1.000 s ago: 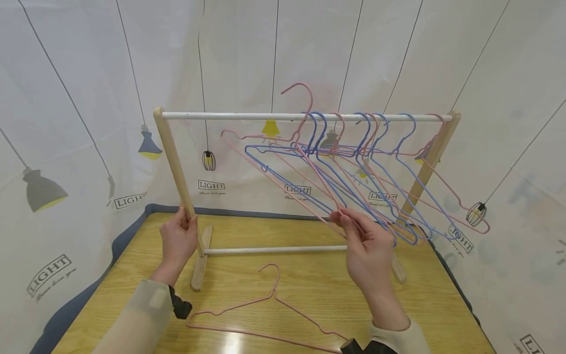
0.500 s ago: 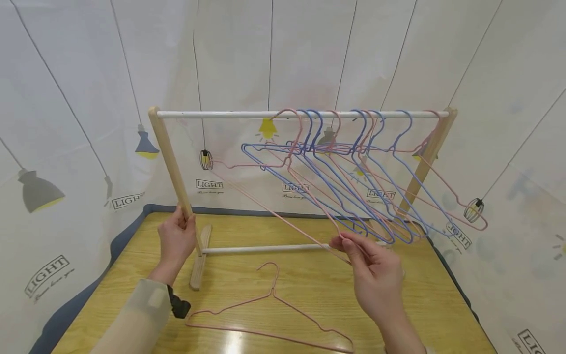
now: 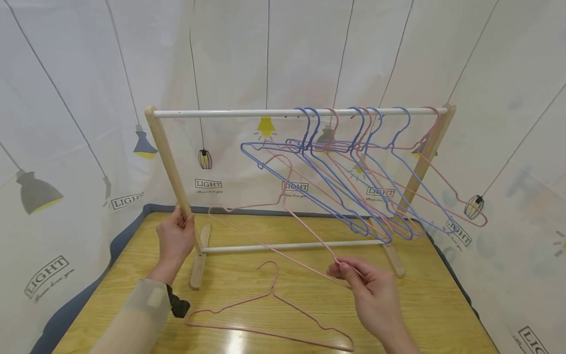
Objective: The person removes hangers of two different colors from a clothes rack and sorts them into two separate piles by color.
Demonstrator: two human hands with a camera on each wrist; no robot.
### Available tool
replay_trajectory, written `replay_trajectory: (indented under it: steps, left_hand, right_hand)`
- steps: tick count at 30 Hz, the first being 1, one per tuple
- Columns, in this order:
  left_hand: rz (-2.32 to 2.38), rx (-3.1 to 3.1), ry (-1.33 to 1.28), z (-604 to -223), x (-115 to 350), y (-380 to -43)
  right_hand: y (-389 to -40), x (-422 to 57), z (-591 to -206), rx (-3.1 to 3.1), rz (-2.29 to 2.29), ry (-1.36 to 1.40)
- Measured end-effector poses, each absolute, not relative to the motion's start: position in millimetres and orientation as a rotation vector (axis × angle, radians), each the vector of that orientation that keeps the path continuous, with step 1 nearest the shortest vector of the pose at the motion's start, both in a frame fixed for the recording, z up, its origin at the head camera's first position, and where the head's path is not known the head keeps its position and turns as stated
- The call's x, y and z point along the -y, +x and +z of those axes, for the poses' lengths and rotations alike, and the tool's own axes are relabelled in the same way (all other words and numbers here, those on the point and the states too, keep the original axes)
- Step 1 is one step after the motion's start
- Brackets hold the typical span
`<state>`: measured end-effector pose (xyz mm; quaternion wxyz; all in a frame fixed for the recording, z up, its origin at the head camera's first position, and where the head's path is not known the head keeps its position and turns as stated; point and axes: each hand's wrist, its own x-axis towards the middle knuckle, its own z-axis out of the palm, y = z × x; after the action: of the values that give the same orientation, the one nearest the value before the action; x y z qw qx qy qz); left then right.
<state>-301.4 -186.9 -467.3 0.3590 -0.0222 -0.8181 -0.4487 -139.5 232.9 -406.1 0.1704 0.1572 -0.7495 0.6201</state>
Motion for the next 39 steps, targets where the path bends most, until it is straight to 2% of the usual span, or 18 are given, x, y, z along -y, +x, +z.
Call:
replay_trajectory:
  steps: [7, 17, 22, 26, 30, 36, 39]
  left_hand:
    - [-1.164, 2.115, -0.045, -466, 186, -300]
    - [-1.160, 2.107, -0.039, -468, 187, -302]
    - [-1.167, 2.105, -0.034, -467, 187, -302]
    - [-1.165, 2.120, -0.022, -466, 186, -301]
    - [-1.182, 2.119, -0.013, -465, 185, -300]
    - [-1.195, 2.126, 0.005, -465, 185, -301]
    - [-1.187, 2.133, 0.003, -465, 185, -301]
  right_hand:
    - [-139, -236, -434, 2.344, 1.932, 0.382]
    - [-141, -243, -485, 2.316, 2.331, 0.579]
    - [-138, -245, -503, 2.290, 2.590, 0.496]
    - [-135, -246, -516, 2.337, 2.691, 0.307]
    - [-134, -247, -527, 2.521, 2.492, 0.269]
    - [-137, -248, -534, 2.817, 1.715, 0.528]
    - [-136, -247, -533, 2.796, 1.469, 0.610]
